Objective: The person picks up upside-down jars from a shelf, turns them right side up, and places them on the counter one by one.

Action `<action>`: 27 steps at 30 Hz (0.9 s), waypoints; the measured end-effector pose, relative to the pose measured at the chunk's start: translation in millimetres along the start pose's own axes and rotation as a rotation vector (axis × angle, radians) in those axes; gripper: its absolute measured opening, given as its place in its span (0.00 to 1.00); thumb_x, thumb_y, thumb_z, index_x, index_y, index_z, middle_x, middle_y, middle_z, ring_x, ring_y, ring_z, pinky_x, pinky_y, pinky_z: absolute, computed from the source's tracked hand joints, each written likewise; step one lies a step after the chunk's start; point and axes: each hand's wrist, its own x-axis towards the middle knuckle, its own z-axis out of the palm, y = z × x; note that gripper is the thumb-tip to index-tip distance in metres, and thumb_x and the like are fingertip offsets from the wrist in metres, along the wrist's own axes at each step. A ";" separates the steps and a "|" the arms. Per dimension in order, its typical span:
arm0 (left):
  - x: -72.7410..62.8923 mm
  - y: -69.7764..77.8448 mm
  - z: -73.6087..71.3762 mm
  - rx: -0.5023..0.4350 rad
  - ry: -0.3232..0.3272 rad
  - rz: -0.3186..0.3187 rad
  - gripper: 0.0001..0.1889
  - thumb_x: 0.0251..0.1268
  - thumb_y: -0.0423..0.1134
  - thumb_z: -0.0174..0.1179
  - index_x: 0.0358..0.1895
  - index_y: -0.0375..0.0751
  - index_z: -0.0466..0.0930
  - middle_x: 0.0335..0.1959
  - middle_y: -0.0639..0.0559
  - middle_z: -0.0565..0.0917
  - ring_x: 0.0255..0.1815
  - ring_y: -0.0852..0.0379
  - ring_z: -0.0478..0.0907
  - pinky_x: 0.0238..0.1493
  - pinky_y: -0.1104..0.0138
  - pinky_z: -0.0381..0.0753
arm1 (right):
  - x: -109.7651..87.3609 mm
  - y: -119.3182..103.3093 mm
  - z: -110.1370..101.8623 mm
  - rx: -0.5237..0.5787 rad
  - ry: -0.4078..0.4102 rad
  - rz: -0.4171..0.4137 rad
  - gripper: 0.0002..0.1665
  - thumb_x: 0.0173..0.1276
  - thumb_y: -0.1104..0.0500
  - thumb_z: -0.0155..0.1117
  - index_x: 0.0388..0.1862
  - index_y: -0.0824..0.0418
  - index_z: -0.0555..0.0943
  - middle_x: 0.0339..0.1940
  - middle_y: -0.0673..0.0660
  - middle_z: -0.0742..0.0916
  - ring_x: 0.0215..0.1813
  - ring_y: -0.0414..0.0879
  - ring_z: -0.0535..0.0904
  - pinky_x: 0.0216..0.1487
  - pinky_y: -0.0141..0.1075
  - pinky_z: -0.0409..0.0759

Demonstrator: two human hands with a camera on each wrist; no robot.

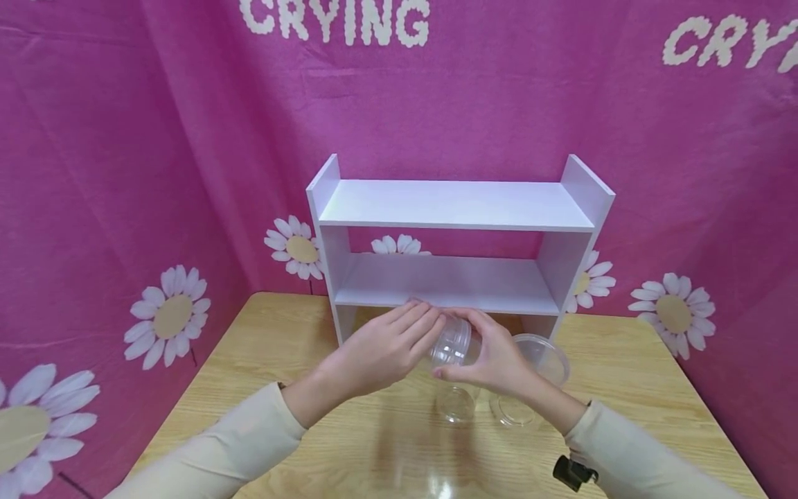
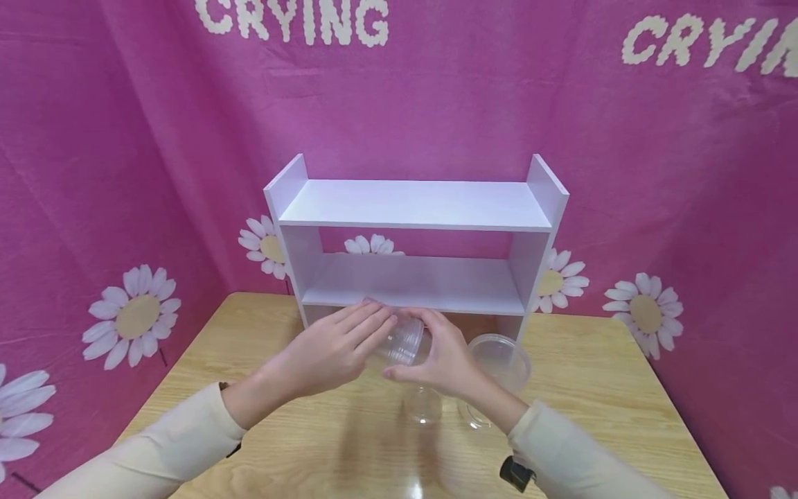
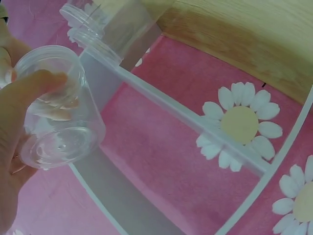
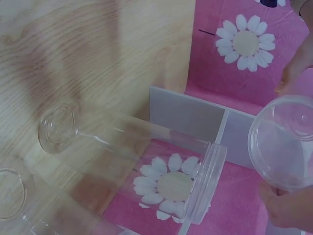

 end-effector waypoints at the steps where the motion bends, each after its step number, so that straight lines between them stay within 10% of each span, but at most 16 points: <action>1: -0.8 -0.9 1.2 -0.005 0.017 -0.009 0.20 0.63 0.36 0.58 0.58 0.37 0.76 0.55 0.49 0.83 0.57 0.54 0.80 0.66 0.65 0.76 | 0.4 0.0 -0.5 0.015 -0.002 -0.013 0.49 0.42 0.53 0.82 0.63 0.63 0.71 0.61 0.60 0.80 0.60 0.53 0.78 0.61 0.46 0.80; 7: -9.8 -10.8 6.1 -0.231 0.066 -0.212 0.36 0.38 0.47 0.74 0.55 0.34 0.76 0.52 0.46 0.84 0.54 0.52 0.81 0.60 0.64 0.81 | 2.8 0.6 -7.2 0.086 0.007 -0.127 0.58 0.38 0.58 0.84 0.69 0.64 0.65 0.67 0.62 0.75 0.66 0.54 0.74 0.66 0.44 0.75; 17: -25.2 -8.6 8.4 -1.090 0.060 -0.789 0.42 0.34 0.44 0.79 0.59 0.40 0.72 0.55 0.49 0.81 0.56 0.54 0.78 0.57 0.61 0.82 | 5.2 -3.8 -10.2 0.389 -0.016 -0.131 0.58 0.42 0.70 0.79 0.72 0.63 0.60 0.69 0.63 0.72 0.63 0.41 0.77 0.65 0.25 0.74; 27: -26.7 9.3 14.5 -1.445 0.000 -0.946 0.40 0.45 0.36 0.75 0.65 0.39 0.68 0.61 0.43 0.77 0.63 0.46 0.76 0.66 0.59 0.76 | 10.3 -6.9 -9.2 0.540 -0.019 -0.095 0.47 0.48 0.74 0.73 0.68 0.71 0.63 0.64 0.70 0.74 0.59 0.32 0.75 0.62 0.22 0.75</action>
